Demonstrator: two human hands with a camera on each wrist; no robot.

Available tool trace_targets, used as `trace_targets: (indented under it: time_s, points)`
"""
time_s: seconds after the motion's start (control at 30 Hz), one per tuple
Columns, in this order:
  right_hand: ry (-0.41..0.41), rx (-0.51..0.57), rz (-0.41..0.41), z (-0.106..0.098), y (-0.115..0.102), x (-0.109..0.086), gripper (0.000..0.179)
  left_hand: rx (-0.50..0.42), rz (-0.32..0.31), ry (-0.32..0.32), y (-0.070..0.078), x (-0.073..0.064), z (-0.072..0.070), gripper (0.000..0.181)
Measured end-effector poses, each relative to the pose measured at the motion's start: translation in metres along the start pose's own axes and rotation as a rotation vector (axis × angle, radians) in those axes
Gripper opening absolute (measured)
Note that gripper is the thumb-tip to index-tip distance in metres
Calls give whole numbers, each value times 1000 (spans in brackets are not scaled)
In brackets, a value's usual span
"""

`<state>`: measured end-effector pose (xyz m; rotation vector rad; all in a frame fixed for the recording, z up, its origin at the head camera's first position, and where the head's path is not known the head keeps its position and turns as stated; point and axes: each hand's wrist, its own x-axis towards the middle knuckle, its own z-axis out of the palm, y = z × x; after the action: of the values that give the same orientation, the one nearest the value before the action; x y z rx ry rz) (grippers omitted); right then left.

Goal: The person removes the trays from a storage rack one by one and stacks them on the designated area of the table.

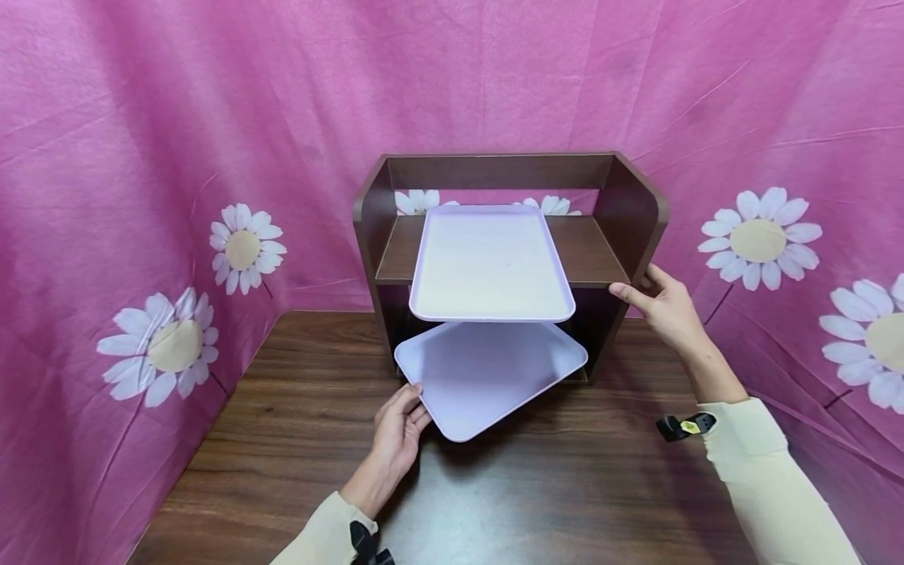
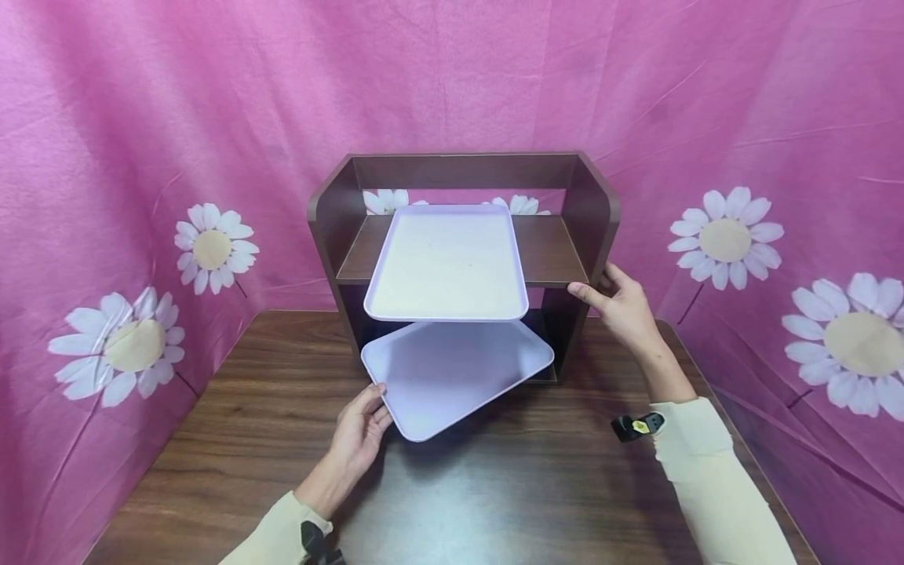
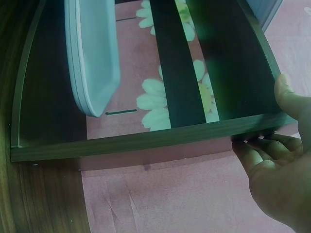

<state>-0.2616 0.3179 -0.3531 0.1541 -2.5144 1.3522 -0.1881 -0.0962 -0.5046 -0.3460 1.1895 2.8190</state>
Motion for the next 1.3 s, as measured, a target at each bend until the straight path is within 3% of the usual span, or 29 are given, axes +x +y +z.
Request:
trace_targets:
  time_s: [0.13, 0.33, 1.0, 1.3]
  points:
    - [-14, -5, 13, 0, 0, 0, 68, 15, -6, -6, 4, 3, -3, 21]
    - [-15, -7, 27, 1, 0, -1, 71, 43, -16, -33, 10, 7, -7, 14]
    - [-20, 26, 16, 1, 1, 2, 71, 133, -41, -127, 41, 23, -17, 26]
    - [-24, 32, 16, 1, 3, 2, 70, 160, -89, -127, 54, 26, -21, 27]
